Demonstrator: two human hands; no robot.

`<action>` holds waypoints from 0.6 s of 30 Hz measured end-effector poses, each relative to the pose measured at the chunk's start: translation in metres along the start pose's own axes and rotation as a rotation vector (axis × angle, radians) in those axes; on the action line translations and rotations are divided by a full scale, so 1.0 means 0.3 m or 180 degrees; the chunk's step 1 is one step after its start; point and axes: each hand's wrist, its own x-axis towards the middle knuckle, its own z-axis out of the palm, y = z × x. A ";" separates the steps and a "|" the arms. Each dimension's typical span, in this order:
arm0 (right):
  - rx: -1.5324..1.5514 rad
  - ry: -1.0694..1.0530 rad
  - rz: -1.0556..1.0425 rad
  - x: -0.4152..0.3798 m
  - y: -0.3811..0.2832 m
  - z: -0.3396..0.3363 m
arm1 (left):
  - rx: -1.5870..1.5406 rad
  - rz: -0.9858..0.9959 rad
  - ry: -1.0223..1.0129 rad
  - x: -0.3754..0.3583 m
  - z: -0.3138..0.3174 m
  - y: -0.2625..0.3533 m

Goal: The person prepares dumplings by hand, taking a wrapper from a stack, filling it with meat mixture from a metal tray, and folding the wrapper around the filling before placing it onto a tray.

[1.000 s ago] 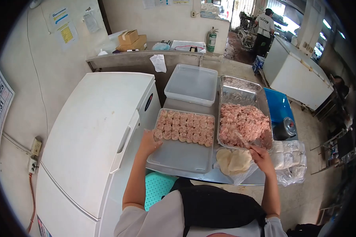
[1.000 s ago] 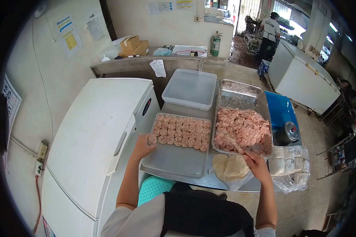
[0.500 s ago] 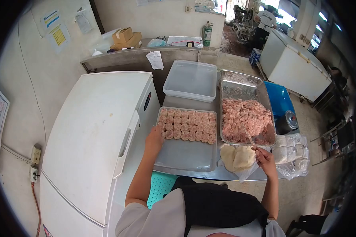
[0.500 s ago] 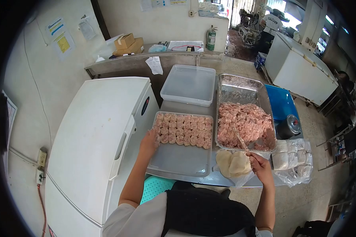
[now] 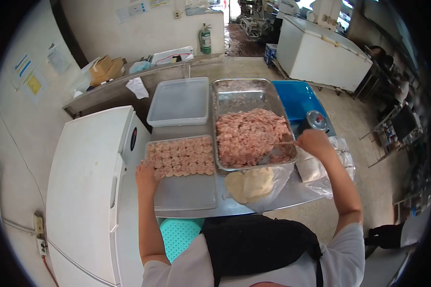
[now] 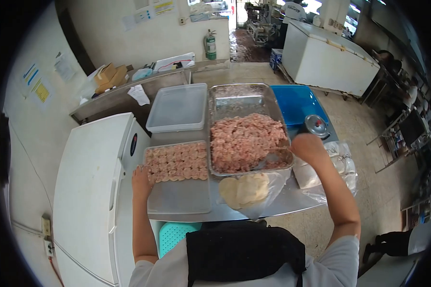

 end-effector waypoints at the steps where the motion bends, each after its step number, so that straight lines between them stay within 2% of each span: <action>1: -0.0191 0.0053 -0.0076 0.025 0.039 -0.011 | -0.0314 0.0361 0.0238 -0.013 -0.013 0.080; 2: -0.0175 0.0037 -0.0063 0.060 0.062 -0.014 | -0.0632 0.0713 0.0472 -0.027 -0.010 0.164; 4: -0.0290 0.0172 -0.0327 0.132 0.071 0.007 | -0.1780 0.1209 0.0130 -0.058 0.021 0.356; 6: -0.0329 0.0229 -0.0809 0.170 0.042 0.143 | -0.2578 0.1205 -0.0632 -0.119 0.020 0.604; 8: -0.0086 0.0382 -0.1083 0.119 -0.039 0.240 | -0.2680 0.0989 -0.1540 -0.177 0.108 0.747; 9: -0.0034 0.0360 -0.1131 0.082 -0.059 0.263 | -0.2668 0.0974 -0.1538 -0.201 0.145 0.792; 11: 0.0033 0.0332 -0.1220 0.023 -0.039 0.306 | -0.1896 0.1752 -0.1034 -0.245 0.208 0.855; 13: 0.0156 0.0169 -0.1952 -0.038 0.012 0.308 | -0.1979 0.1588 -0.0818 -0.274 0.253 0.886; 15: -0.0011 0.0054 -0.1902 -0.025 0.092 0.206 | -0.2056 0.1423 -0.0566 -0.282 0.265 0.906; 17: -0.0176 -0.0075 -0.1857 0.016 0.156 0.130 | -0.2309 0.1062 -0.1044 -0.275 0.248 0.895; 18: 0.0073 0.0269 -0.1751 0.045 0.178 0.110 | -0.2297 0.1009 -0.1039 -0.281 0.250 0.893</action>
